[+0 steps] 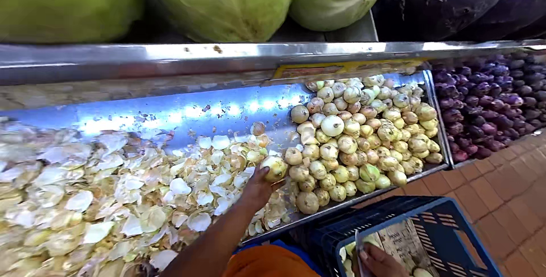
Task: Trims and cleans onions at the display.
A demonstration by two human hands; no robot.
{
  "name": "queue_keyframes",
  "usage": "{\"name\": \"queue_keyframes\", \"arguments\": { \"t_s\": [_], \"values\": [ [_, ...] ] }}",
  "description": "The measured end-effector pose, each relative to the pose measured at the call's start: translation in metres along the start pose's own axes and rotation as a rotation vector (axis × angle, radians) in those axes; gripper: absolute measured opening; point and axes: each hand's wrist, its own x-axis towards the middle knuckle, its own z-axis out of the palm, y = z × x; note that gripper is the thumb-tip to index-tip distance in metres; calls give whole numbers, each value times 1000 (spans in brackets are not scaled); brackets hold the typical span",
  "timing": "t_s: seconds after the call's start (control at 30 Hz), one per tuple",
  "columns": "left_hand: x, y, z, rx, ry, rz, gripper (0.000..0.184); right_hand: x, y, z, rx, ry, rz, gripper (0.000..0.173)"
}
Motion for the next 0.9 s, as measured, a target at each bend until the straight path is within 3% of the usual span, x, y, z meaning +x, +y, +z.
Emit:
{"name": "queue_keyframes", "arguments": {
  "t_s": [0.1, 0.27, 0.4, 0.57, 0.7, 0.9],
  "values": [
    [-12, 17, 4, -1, -7, -63, 51, 40, -41, 32, -218, -158, -207, 26],
    [-68, 58, 17, 258, -75, -101, 52, 93, -103, 86, -905, -139, -338, 43],
    [-94, 68, 24, 477, -34, -96, 54, 105, -140, 123, -1193, -81, -535, 60],
    [-107, 72, 23, 638, -13, -77, 49, 109, -170, 140, -1642, -151, -730, 72],
    [-112, 76, 23, 776, -5, -83, 46, 113, -170, 145, -1718, -201, -871, 75],
    [-121, 80, 25, 926, -148, -226, 42, 119, -145, 145, -1548, -393, -1186, 71]
  ]
}}
